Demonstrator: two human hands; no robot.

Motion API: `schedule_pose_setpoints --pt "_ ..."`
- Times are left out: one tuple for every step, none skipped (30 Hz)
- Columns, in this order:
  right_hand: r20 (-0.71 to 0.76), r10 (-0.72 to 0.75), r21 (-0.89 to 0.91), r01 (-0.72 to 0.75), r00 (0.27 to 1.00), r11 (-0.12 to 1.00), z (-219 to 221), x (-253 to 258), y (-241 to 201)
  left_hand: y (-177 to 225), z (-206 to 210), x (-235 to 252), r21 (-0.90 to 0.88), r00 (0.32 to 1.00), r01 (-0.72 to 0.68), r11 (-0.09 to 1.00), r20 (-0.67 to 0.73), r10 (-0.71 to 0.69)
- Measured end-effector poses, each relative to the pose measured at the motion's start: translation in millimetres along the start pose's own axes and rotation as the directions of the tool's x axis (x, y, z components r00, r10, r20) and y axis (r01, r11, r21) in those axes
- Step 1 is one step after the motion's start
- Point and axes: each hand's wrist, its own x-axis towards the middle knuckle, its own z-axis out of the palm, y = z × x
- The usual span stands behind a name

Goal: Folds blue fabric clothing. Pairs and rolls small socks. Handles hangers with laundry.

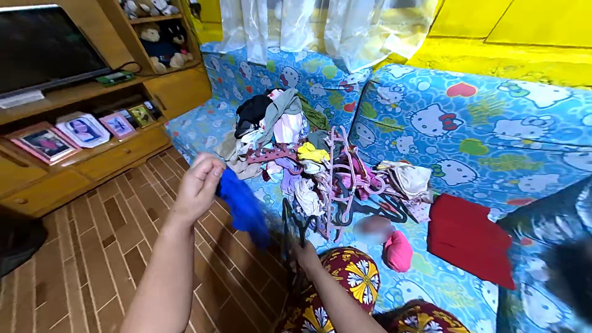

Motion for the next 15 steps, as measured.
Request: schedule_pose_setpoints --pt "0.002 0.005 -0.041 -0.005 1.000 0.999 4.8 0.8 1.0 5.5 -7.0 8.3 0.064 0.997 -0.078 0.995 0.003 0.078" --pt "0.009 -0.006 -0.098 0.007 1.000 0.995 10.4 0.1 2.0 10.5 -11.7 15.6 0.146 0.991 -0.136 0.980 0.002 0.137" --pt "0.025 -0.035 -0.159 0.039 0.999 0.987 17.4 -2.3 3.9 15.6 -14.1 22.0 0.234 0.984 -0.175 0.956 0.000 0.180" --pt "0.077 -0.054 -0.217 0.070 0.996 0.974 25.0 -6.6 5.6 20.9 -14.5 27.7 0.322 0.979 -0.196 0.926 0.005 0.206" --pt "0.174 -0.049 -0.289 0.099 0.983 0.952 32.7 -14.4 5.2 27.9 -13.0 32.7 0.399 0.979 -0.195 0.896 0.021 0.204" --pt "0.310 -0.034 -0.372 0.154 0.950 0.915 40.6 -21.5 6.6 40.2 -9.9 36.9 0.462 0.985 -0.166 0.871 0.046 0.164" --pt "0.452 -0.009 -0.428 0.226 0.892 0.875 48.2 -28.1 9.8 57.7 -6.2 40.6 0.493 0.992 -0.117 0.862 0.090 0.083" --pt "0.564 0.019 -0.462 0.297 0.825 0.836 53.7 -35.8 11.1 69.8 -2.3 42.9 0.499 0.988 -0.097 0.861 0.151 0.024" --pt "0.628 0.034 -0.489 0.360 0.777 0.795 54.7 -45.4 6.7 70.3 1.1 42.4 0.502 0.976 -0.137 0.854 0.217 0.029" --pt "0.640 -0.004 -0.497 0.419 0.768 0.760 51.4 -53.8 0.0 54.8 4.0 38.4 0.508 0.953 -0.247 0.825 0.280 0.113" --pt "0.607 -0.092 -0.490 0.462 0.790 0.740 43.2 -61.4 -10.0 43.6 7.5 34.4 0.468 0.922 -0.332 0.819 0.346 0.176" --pt "0.533 -0.216 -0.475 0.500 0.818 0.724 31.4 -69.7 -24.8 38.0 12.0 30.2 0.407 0.888 -0.382 0.830 0.409 0.209" --pt "0.428 -0.377 -0.443 0.554 0.822 0.705 17.5 -78.0 -41.3 36.3 17.9 25.4 0.350 0.857 -0.410 0.842 0.464 0.225" --pt "0.311 -0.566 -0.379 0.646 0.764 0.663 3.0 -85.2 -56.8 37.5 25.2 20.7 0.291 0.824 -0.431 0.854 0.512 0.242" --pt "0.207 -0.751 -0.305 0.770 0.627 0.560 -9.6 -87.4 -69.2 40.4 33.5 17.4 0.234 0.789 -0.458 0.857 0.551 0.271"
